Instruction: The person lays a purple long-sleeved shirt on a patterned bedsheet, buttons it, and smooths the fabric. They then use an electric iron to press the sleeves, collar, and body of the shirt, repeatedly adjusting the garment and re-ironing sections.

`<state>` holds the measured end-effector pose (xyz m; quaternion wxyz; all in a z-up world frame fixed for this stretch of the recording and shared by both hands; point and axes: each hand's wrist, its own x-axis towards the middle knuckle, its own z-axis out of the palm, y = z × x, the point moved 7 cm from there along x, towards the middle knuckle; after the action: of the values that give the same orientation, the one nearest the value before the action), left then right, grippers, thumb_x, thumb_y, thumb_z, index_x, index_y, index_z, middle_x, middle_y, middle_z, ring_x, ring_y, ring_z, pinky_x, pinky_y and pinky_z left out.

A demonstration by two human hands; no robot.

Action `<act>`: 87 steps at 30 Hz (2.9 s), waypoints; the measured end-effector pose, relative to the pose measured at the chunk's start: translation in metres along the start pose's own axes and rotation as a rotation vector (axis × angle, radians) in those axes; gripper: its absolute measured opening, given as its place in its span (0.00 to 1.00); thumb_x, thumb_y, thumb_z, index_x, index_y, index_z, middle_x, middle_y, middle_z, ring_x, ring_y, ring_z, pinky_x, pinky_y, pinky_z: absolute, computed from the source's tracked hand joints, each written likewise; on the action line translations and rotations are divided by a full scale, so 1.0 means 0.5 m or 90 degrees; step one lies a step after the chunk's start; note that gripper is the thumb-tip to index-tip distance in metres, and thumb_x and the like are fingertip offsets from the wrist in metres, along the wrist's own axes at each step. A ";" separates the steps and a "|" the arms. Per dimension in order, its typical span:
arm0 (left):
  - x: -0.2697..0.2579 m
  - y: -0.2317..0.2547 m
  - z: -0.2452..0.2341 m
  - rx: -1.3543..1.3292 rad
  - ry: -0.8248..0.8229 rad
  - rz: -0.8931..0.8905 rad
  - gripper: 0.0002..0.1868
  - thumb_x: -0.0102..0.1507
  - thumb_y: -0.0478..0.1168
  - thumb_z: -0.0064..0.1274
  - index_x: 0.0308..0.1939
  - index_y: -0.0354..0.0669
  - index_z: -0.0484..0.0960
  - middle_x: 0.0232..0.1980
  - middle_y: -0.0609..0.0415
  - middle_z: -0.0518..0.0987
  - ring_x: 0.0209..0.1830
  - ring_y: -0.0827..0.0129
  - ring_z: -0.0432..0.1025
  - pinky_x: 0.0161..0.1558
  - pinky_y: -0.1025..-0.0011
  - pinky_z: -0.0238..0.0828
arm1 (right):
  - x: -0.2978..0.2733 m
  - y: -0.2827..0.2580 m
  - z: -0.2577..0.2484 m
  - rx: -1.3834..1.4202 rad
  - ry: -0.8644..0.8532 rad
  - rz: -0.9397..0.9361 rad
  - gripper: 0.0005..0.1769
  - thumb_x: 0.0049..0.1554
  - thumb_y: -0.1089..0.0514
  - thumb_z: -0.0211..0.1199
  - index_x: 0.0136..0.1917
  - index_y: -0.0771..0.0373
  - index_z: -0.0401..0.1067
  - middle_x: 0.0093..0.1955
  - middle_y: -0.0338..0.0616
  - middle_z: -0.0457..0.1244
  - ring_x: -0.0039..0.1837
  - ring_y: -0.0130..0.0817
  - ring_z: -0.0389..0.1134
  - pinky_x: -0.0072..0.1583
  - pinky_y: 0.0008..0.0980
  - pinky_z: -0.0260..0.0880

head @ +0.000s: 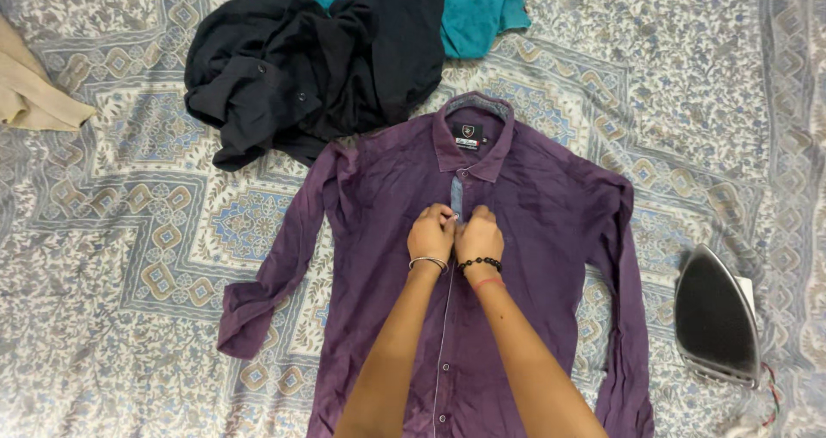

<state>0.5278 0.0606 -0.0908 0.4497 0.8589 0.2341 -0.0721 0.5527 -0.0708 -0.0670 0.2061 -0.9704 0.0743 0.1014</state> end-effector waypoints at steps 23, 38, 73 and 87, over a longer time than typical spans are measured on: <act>0.003 0.054 -0.026 0.089 -0.026 0.025 0.09 0.58 0.43 0.64 0.37 0.46 0.81 0.39 0.54 0.82 0.40 0.53 0.78 0.41 0.57 0.74 | 0.024 0.021 -0.048 -0.039 0.024 -0.069 0.10 0.55 0.52 0.67 0.41 0.62 0.76 0.40 0.50 0.70 0.44 0.52 0.73 0.45 0.46 0.72; -0.003 -0.022 0.028 -0.421 -0.137 -0.173 0.05 0.60 0.30 0.59 0.38 0.31 0.86 0.32 0.49 0.86 0.28 0.73 0.81 0.32 0.78 0.80 | -0.004 0.054 -0.060 0.379 0.003 -0.015 0.08 0.51 0.64 0.70 0.46 0.67 0.81 0.41 0.45 0.72 0.38 0.30 0.71 0.43 0.29 0.72; 0.000 0.002 0.027 -0.181 -0.079 -0.051 0.08 0.64 0.39 0.59 0.38 0.35 0.84 0.27 0.51 0.83 0.24 0.71 0.78 0.31 0.71 0.73 | 0.000 0.066 -0.005 0.580 -0.140 0.074 0.05 0.58 0.67 0.62 0.48 0.69 0.77 0.41 0.40 0.71 0.41 0.22 0.71 0.46 0.25 0.76; -0.018 -0.036 0.070 -0.410 -0.150 -0.089 0.15 0.70 0.39 0.44 0.41 0.35 0.85 0.37 0.52 0.85 0.33 0.76 0.78 0.37 0.75 0.78 | 0.012 0.047 -0.026 0.379 -0.113 -0.067 0.16 0.48 0.63 0.72 0.50 0.69 0.76 0.43 0.43 0.69 0.43 0.27 0.70 0.49 0.29 0.73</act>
<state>0.5147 0.0384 -0.1215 0.7154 0.6406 0.2497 -0.1242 0.5564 -0.0981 -0.0656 0.4915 -0.8574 0.0323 0.1492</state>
